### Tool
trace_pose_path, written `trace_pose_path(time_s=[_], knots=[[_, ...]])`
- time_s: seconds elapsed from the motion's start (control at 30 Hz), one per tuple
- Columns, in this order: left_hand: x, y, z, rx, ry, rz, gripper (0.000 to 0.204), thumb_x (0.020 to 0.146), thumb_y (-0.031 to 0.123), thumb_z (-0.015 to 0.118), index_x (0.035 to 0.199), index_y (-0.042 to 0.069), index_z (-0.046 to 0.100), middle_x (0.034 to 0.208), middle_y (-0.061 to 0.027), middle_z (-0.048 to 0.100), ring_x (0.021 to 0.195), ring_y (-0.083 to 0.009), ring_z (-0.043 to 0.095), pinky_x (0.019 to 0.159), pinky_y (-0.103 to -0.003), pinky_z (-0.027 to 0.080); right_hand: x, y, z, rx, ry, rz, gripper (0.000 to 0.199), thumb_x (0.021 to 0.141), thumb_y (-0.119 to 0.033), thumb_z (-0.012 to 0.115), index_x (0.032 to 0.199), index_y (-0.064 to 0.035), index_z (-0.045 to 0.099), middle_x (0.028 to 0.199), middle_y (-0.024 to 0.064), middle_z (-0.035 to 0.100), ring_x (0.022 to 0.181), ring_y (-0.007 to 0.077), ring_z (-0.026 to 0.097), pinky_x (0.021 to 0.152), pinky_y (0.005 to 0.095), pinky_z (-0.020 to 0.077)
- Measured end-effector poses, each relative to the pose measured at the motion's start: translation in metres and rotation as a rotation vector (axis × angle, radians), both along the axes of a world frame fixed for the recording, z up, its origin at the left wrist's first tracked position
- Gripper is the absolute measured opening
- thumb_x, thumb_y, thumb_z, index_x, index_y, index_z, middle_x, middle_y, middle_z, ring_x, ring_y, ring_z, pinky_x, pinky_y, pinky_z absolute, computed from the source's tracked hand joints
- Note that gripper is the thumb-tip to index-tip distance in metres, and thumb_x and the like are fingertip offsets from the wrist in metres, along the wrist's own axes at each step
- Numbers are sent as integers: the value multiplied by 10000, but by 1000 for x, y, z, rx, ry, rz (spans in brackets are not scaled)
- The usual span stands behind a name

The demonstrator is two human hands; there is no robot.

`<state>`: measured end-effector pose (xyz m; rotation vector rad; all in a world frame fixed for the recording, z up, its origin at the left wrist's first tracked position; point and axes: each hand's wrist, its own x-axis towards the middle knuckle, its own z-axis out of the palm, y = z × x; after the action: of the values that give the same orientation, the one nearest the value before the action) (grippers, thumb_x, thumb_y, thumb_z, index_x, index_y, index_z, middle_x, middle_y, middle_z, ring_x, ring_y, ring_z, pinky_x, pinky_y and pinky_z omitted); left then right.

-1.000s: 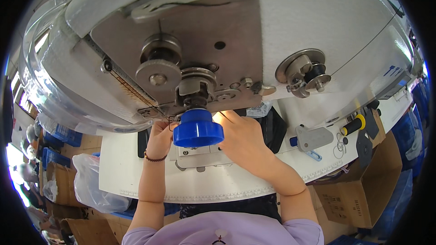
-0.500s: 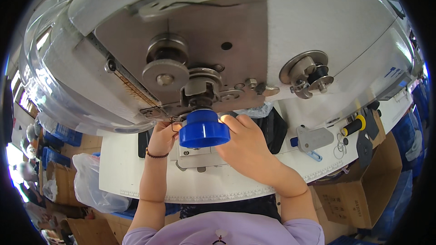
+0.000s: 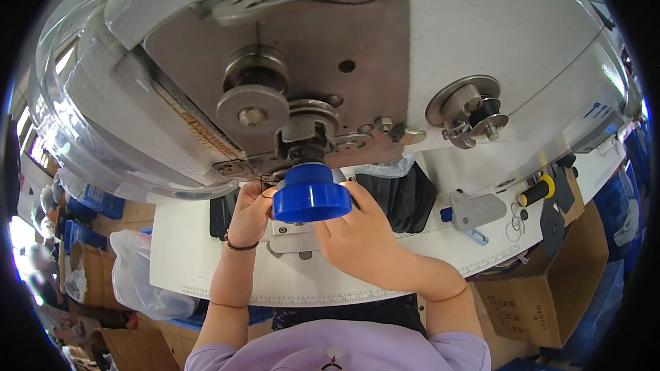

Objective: Using an industrial stitching machine to join pieces of leather for shoe construction.

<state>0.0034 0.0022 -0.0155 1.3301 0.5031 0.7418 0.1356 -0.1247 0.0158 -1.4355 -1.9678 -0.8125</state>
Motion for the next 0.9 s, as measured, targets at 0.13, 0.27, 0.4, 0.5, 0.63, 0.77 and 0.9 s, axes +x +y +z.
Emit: trace_pose_path(time_s=[0.13, 0.27, 0.4, 0.5, 0.63, 0.77, 0.9], knots=[[1, 6, -3, 171, 26, -39, 175, 745, 20, 434, 601, -3, 531, 532, 7, 488, 451, -24, 386, 421, -144, 282, -9, -4, 0, -17, 15, -73, 148, 488, -59, 515, 622, 1, 526, 688, 84, 468, 728, 215, 438, 727, 348, 380], [4, 12, -3, 239, 32, -41, 166, 742, 29, 445, 597, -3, 521, 536, 4, 470, 490, -37, 394, 453, -156, 290, -12, -8, 3, -27, 26, -99, 153, 523, -71, 527, 656, 6, 532, 697, 84, 469, 749, 209, 446, 717, 351, 380], [10, 11, 3, -54, -205, -71, 123, 743, 25, 458, 647, -17, 522, 592, -11, 482, 522, -44, 402, 465, -162, 301, 0, -11, 13, -222, 117, 64, 191, 594, -64, 530, 761, 29, 525, 716, 79, 471, 727, 204, 469, 679, 344, 381], [8, 17, -5, 114, -120, -47, 105, 751, 17, 457, 681, -23, 525, 621, -20, 488, 534, -53, 409, 475, -170, 320, -4, -16, 13, -291, 93, 109, 225, 612, -49, 526, 816, 46, 517, 725, 76, 473, 698, 194, 477, 630, 307, 391], [-3, 35, -38, 281, 4, 6, 118, 762, 19, 449, 689, -25, 530, 632, -35, 498, 543, -57, 419, 479, -174, 338, -12, -16, 10, -253, 50, 93, 260, 605, -47, 535, 840, 64, 517, 737, 79, 479, 681, 179, 479, 566, 252, 393], [-1, 20, -12, 77, 52, -34, 168, 774, 56, 447, 654, -21, 536, 593, -25, 507, 508, -53, 430, 466, -171, 346, -10, -15, 8, -244, 15, 76, 252, 605, -42, 537, 832, 67, 521, 742, 84, 482, 679, 175, 482, 567, 257, 392], [-13, 6, 12, 118, 253, -316, 78, 780, 76, 479, 749, 21, 524, 580, 5, 502, 486, -29, 434, 417, -155, 320, -11, -13, 7, -249, 65, 86, 263, 605, -39, 535, 841, 76, 522, 754, 92, 486, 686, 177, 487, 573, 258, 395]])
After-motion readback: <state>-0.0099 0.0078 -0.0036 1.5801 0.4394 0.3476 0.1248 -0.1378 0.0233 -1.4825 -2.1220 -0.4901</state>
